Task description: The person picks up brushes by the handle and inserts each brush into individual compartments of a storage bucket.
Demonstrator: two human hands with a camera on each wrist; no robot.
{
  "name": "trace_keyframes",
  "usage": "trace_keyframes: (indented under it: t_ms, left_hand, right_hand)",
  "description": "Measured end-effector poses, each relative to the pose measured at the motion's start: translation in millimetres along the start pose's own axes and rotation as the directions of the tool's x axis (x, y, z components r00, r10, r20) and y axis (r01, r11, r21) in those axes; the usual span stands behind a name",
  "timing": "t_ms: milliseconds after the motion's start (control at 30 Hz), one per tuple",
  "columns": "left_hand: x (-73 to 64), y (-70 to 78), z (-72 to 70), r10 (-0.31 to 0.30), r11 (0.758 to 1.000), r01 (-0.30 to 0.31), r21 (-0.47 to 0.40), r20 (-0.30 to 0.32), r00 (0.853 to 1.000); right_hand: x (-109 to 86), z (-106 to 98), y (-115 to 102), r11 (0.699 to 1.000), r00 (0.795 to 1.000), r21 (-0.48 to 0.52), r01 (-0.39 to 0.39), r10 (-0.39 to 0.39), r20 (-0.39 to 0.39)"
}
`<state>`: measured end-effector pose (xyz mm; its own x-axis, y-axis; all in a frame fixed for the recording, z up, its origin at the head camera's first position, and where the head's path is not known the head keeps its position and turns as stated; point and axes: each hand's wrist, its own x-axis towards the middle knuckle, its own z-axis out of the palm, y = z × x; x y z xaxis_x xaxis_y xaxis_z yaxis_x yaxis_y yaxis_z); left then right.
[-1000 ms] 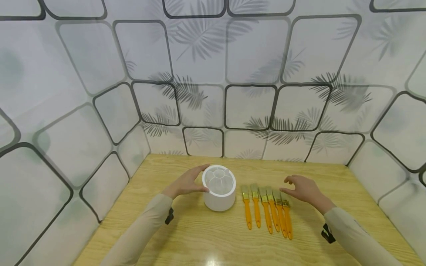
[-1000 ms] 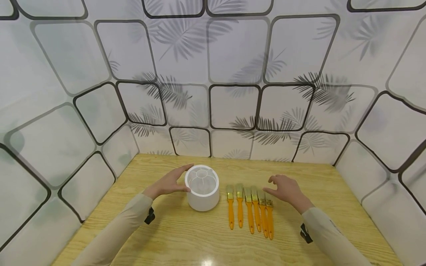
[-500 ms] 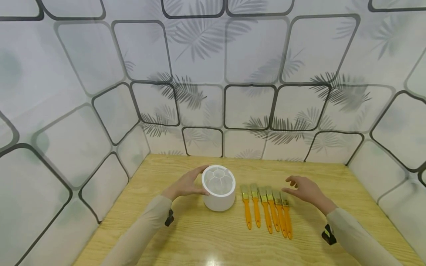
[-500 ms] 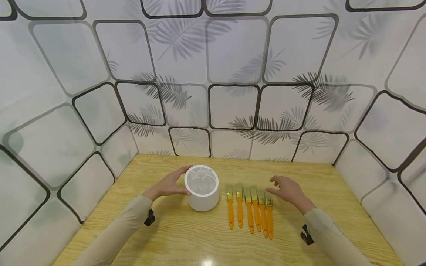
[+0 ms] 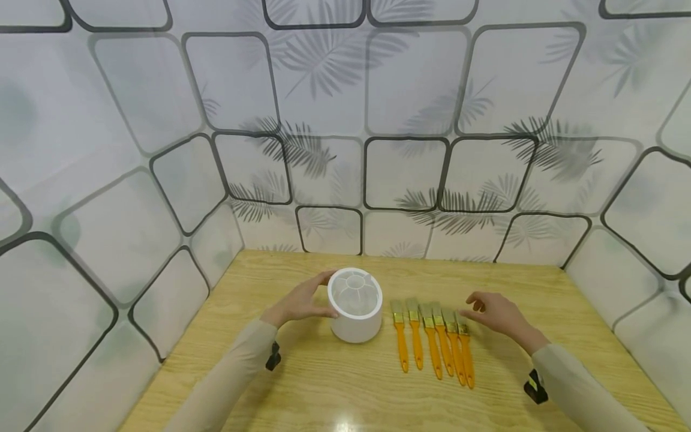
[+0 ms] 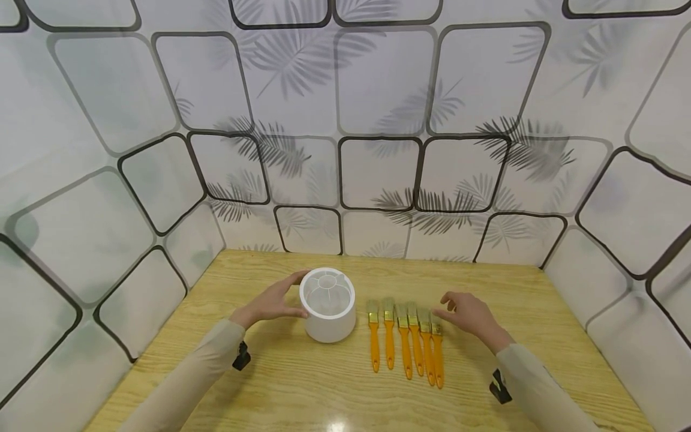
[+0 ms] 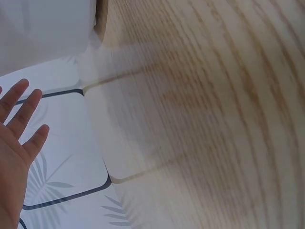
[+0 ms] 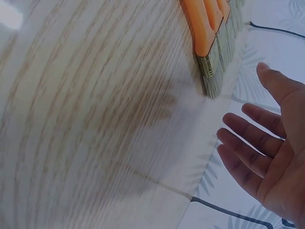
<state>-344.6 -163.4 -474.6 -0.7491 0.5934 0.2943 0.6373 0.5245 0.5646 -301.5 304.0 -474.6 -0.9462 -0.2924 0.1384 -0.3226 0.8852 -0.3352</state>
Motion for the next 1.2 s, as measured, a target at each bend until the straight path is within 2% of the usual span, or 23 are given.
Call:
trace_keyframes:
  t_ms: [400, 833, 1200]
  left_hand:
    - [-5.3, -3.8, 8.7, -0.048, 0.999, 0.048, -0.013, 0.006, 0.999]
    - [-9.7, -7.8, 13.4, -0.054, 0.998, 0.054, -0.039, 0.009, 0.999]
    - [-10.8, -12.1, 15.7, -0.088, 0.996, 0.089, -0.030, 0.020, 0.996]
  right_hand:
    - [-5.8, 5, 1, 1.000, 1.000, 0.007, 0.002, -0.003, 0.016]
    - [-11.9, 7, 3, 0.998, 0.996, 0.030, -0.062, 0.060, 0.058]
    - [-14.4, 6, 5, 0.990, 0.987, 0.057, -0.129, 0.122, 0.107]
